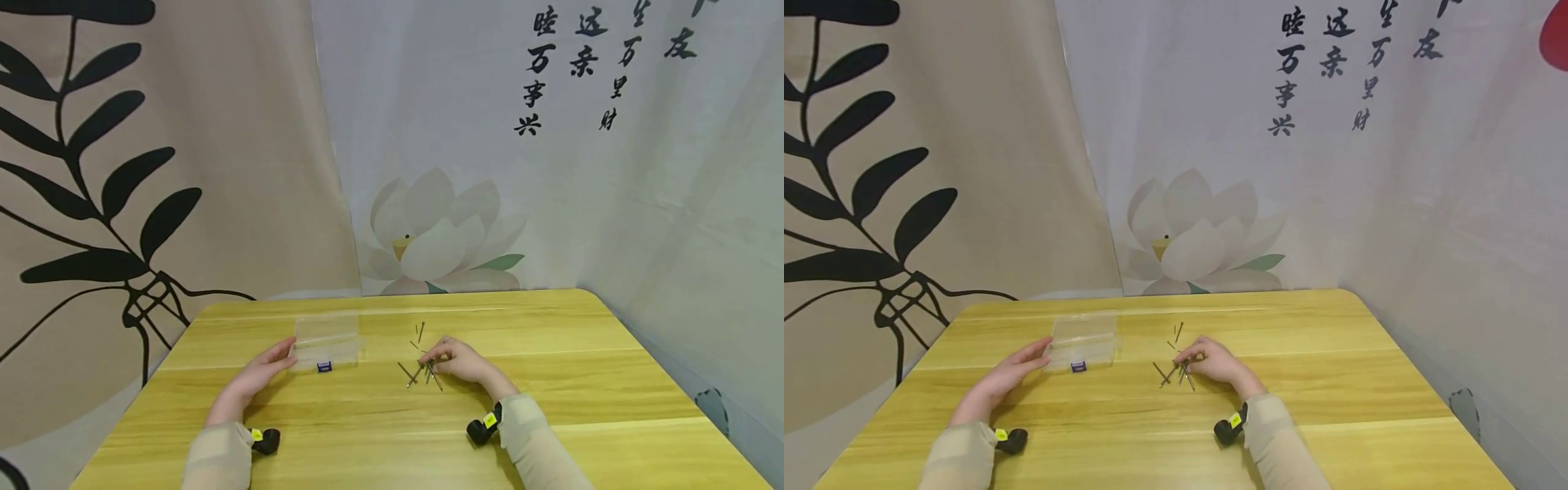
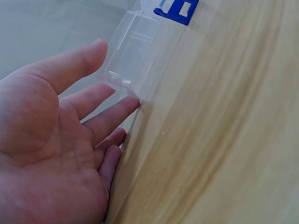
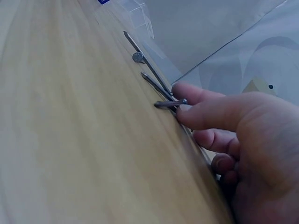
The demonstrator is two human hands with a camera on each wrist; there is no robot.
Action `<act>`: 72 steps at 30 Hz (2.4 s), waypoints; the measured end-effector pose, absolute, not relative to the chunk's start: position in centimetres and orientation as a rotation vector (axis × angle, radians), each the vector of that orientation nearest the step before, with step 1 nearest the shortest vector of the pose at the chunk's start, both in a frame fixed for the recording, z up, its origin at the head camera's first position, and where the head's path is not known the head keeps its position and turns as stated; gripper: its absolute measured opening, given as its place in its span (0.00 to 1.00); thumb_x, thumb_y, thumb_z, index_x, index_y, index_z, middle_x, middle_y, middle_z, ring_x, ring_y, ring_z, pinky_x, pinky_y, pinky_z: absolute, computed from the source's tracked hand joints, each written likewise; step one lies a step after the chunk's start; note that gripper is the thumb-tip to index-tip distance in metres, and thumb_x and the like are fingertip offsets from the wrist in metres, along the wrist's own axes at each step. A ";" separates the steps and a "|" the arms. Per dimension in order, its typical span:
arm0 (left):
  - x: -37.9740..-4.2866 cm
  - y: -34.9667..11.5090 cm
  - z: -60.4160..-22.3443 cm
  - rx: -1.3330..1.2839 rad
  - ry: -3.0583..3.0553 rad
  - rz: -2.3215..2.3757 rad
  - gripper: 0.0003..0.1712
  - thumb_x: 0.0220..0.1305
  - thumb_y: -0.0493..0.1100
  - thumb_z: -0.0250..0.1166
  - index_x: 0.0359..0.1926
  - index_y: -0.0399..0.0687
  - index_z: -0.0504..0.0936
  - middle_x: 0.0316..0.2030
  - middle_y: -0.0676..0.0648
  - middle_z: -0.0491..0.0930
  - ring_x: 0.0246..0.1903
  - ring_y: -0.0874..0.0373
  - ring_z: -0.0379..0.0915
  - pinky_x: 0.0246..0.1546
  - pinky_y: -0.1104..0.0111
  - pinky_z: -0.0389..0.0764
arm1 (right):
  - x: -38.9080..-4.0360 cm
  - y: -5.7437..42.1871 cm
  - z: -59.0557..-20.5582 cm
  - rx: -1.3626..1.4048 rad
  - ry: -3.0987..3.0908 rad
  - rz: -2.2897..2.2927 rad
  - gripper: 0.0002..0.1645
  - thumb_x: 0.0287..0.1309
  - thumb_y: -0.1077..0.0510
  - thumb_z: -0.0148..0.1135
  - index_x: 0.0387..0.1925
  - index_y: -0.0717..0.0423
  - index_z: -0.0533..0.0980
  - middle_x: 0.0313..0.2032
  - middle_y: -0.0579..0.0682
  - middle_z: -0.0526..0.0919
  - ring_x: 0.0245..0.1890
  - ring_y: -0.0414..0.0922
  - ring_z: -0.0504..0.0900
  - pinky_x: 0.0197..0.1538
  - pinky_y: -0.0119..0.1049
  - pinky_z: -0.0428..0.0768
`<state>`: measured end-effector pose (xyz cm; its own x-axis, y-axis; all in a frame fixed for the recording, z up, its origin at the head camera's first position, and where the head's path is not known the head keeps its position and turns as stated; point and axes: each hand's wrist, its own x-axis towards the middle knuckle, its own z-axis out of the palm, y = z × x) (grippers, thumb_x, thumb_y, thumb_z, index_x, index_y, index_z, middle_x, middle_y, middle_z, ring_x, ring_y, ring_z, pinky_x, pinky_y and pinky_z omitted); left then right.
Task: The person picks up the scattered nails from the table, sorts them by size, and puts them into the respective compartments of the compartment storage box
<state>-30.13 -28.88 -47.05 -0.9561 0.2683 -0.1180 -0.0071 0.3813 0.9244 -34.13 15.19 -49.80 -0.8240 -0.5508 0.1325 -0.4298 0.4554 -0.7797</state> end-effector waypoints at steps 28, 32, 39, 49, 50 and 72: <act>-30.3 -28.8 -47.7 0.221 2.506 1.556 0.40 0.71 0.47 0.58 0.76 0.44 0.49 0.73 0.32 0.46 0.71 0.34 0.41 0.66 0.40 0.48 | -33.9 15.1 -49.4 -0.848 2.551 -1.355 0.11 0.55 0.65 0.67 0.40 0.51 0.86 0.40 0.46 0.77 0.44 0.46 0.74 0.51 0.47 0.70; -30.3 -28.8 -47.6 0.218 2.506 1.555 0.40 0.71 0.47 0.58 0.76 0.44 0.49 0.73 0.32 0.46 0.71 0.34 0.40 0.66 0.40 0.49 | -33.8 15.0 -49.2 -0.830 2.565 -1.361 0.10 0.56 0.66 0.66 0.39 0.51 0.85 0.40 0.45 0.78 0.44 0.46 0.74 0.52 0.47 0.70; -30.4 -28.7 -47.6 0.226 2.525 1.545 0.40 0.71 0.47 0.58 0.76 0.44 0.49 0.73 0.33 0.47 0.71 0.34 0.41 0.66 0.39 0.46 | -33.9 15.1 -49.5 -0.813 2.605 -1.357 0.09 0.57 0.66 0.66 0.35 0.49 0.85 0.38 0.43 0.78 0.44 0.45 0.76 0.54 0.47 0.72; -29.8 -28.3 -47.4 0.216 2.534 1.524 0.39 0.71 0.47 0.57 0.76 0.44 0.50 0.73 0.32 0.47 0.70 0.33 0.42 0.65 0.38 0.47 | -33.6 15.5 -49.9 -0.832 2.578 -1.375 0.03 0.58 0.63 0.67 0.34 0.53 0.83 0.37 0.45 0.78 0.42 0.44 0.74 0.49 0.40 0.71; -29.8 -28.3 -47.4 0.220 2.538 1.522 0.39 0.71 0.47 0.57 0.76 0.44 0.50 0.73 0.32 0.47 0.70 0.33 0.42 0.65 0.38 0.47 | -33.6 15.5 -49.8 -0.837 2.579 -1.378 0.02 0.58 0.62 0.67 0.34 0.54 0.83 0.38 0.45 0.78 0.42 0.44 0.74 0.48 0.40 0.72; -30.0 -28.6 -47.7 0.217 2.554 1.523 0.40 0.71 0.47 0.58 0.76 0.44 0.51 0.72 0.32 0.49 0.70 0.33 0.43 0.65 0.37 0.45 | -34.2 15.6 -49.7 -0.596 2.585 -1.563 0.06 0.62 0.59 0.64 0.39 0.56 0.82 0.33 0.49 0.80 0.29 0.44 0.72 0.28 0.34 0.74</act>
